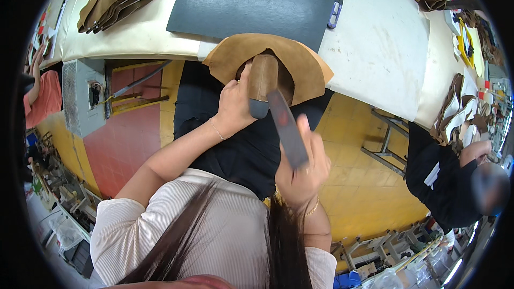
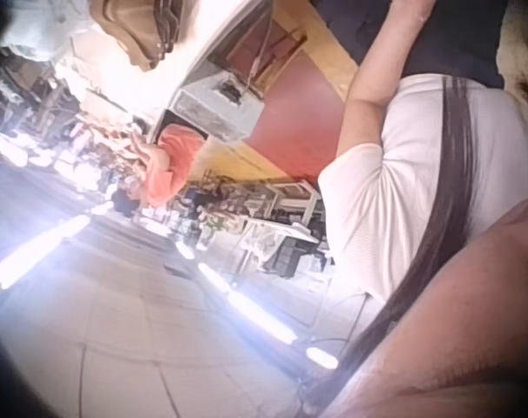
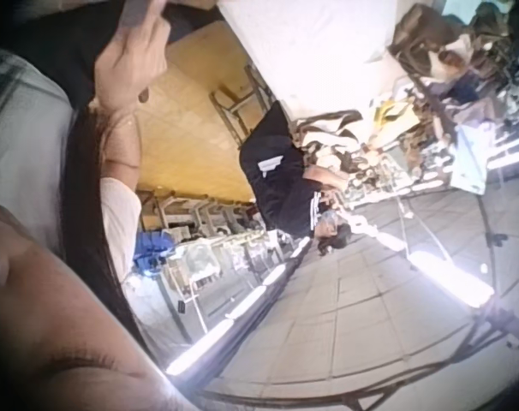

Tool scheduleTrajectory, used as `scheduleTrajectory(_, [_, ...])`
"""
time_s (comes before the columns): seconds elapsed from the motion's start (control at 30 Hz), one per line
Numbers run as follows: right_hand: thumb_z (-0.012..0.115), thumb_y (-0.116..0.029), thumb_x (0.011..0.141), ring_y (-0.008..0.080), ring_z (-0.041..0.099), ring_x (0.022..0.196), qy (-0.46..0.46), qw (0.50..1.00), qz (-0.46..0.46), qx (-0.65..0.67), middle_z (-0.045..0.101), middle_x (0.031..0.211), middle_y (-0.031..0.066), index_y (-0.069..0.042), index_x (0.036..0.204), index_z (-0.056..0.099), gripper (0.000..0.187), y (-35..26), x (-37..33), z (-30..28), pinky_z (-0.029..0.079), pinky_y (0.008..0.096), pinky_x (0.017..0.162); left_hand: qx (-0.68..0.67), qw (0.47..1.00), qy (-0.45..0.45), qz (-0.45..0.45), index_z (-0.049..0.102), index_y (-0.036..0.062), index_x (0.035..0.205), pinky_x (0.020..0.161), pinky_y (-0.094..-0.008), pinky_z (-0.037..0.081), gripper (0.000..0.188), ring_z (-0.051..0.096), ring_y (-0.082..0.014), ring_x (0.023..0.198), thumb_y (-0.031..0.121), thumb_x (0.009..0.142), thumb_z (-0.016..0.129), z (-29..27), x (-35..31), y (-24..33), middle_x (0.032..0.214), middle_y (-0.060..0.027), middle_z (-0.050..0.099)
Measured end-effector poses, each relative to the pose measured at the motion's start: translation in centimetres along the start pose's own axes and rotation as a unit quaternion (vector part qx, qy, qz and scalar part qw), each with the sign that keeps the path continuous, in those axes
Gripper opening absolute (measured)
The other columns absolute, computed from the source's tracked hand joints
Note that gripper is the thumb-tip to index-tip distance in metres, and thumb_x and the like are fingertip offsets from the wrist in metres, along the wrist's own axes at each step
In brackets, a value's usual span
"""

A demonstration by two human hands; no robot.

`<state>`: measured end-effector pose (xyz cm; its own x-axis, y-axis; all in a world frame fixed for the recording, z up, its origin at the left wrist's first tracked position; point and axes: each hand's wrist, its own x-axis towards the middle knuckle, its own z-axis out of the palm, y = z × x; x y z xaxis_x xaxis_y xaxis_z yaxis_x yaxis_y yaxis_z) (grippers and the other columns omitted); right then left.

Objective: The person repeatedly places a brown leather piece over a curved shoe-last form, then uses a hammer to tap the edges and shape the leather. They remove the piece, inspect it, and repeat the process several times. A coworker is visible across the table working on similar items.

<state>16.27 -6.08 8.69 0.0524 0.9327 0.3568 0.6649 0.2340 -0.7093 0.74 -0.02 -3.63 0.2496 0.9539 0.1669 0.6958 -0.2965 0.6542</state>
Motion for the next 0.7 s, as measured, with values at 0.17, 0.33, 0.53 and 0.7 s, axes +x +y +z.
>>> scheduleTrajectory(0.17, [0.076,-0.007,0.078,0.0184,0.057,0.059,-0.159,0.973,-0.050,-0.161,0.056,0.076,0.0022,-0.022,0.130,0.065,0.056,0.0,0.6,0.9,0.047,0.0319,0.052,-0.020,1.000,-0.010,-0.007,0.022,-0.0078,0.147,0.070,-0.0374,0.045,0.107,0.062,-0.0307,0.062,0.020,0.063,0.082,0.0,0.1,0.2,0.064,-0.0114,0.060])
scheduleTrajectory(0.33, [0.070,0.004,0.071,0.0221,0.061,0.061,-0.079,0.987,-0.109,-0.086,0.063,0.084,0.0089,-0.007,0.132,0.062,0.062,-1.0,4.6,-2.1,0.049,0.0324,0.054,-0.015,1.000,0.006,0.003,0.023,-0.0075,0.146,0.068,-0.0369,0.045,0.105,0.063,-0.0305,0.062,0.020,0.063,0.081,-0.1,0.1,0.2,0.064,-0.0109,0.060])
scheduleTrajectory(0.53, [0.064,-0.001,0.089,0.0262,0.056,0.073,-0.116,0.980,-0.125,-0.107,0.059,0.097,0.0150,0.002,0.127,0.060,0.038,-2.5,9.6,-3.7,0.045,0.0332,0.063,-0.032,0.999,0.011,0.001,0.026,-0.0064,0.145,0.067,-0.0361,0.044,0.100,0.063,-0.0293,0.061,0.022,0.065,0.080,0.0,0.4,0.5,0.063,-0.0104,0.060])
scheduleTrajectory(0.7, [0.068,-0.004,0.084,0.0252,0.052,0.054,-0.200,0.951,-0.210,-0.110,0.053,0.072,0.0080,-0.009,0.130,0.061,0.047,-2.4,13.6,-2.3,0.043,0.0346,0.049,-0.022,1.000,0.013,-0.014,0.029,-0.0060,0.143,0.068,-0.0366,0.048,0.094,0.064,-0.0299,0.062,0.024,0.070,0.080,0.1,0.0,0.1,0.069,-0.0114,0.064])
